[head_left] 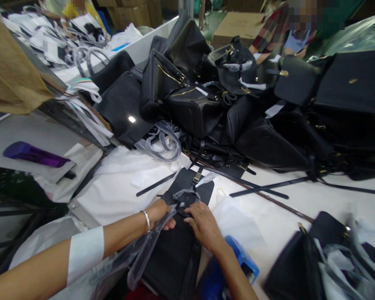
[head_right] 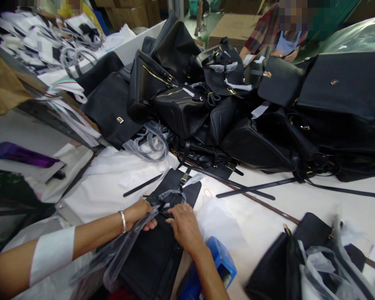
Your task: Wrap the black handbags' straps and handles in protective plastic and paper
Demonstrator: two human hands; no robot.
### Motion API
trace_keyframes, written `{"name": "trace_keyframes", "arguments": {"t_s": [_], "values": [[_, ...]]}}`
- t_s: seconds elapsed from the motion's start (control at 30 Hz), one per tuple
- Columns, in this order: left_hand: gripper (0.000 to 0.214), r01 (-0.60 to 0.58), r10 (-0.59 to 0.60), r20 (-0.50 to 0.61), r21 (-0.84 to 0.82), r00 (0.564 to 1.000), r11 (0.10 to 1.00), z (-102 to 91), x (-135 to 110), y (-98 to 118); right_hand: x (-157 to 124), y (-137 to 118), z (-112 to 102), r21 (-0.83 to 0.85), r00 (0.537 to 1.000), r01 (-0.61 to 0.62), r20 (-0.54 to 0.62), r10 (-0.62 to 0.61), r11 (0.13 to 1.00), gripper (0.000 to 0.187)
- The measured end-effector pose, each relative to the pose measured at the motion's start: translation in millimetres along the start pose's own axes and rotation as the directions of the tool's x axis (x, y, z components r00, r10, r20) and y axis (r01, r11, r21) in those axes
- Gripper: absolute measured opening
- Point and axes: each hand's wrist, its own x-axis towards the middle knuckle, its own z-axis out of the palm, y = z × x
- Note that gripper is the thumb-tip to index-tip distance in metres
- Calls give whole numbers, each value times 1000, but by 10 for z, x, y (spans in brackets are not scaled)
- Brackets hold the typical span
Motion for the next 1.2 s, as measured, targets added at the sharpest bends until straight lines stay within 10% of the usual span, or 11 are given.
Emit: {"name": "trace_keyframes", "arguments": {"t_s": [0.27, 0.47, 1.03, 1.2], "values": [[25, 26, -26, 30, -11, 999, 1000, 64, -10, 77, 219, -84, 142, -146, 993, 113, 2, -114, 983, 13], [28, 69, -68, 28, -7, 997, 998, 53, 85, 108, 217, 78, 73, -148, 996, -61, -69, 51, 987, 11], [28, 129, -129, 52, 1, 990, 992, 175, 271, 289, 314, 163, 162, -64, 998, -47, 33, 49, 997, 14], [27, 145, -146, 52, 13, 988, 989, 229, 343, 330, 291, 267, 165, 43, 971, -238, -27, 239, 970, 20]]}}
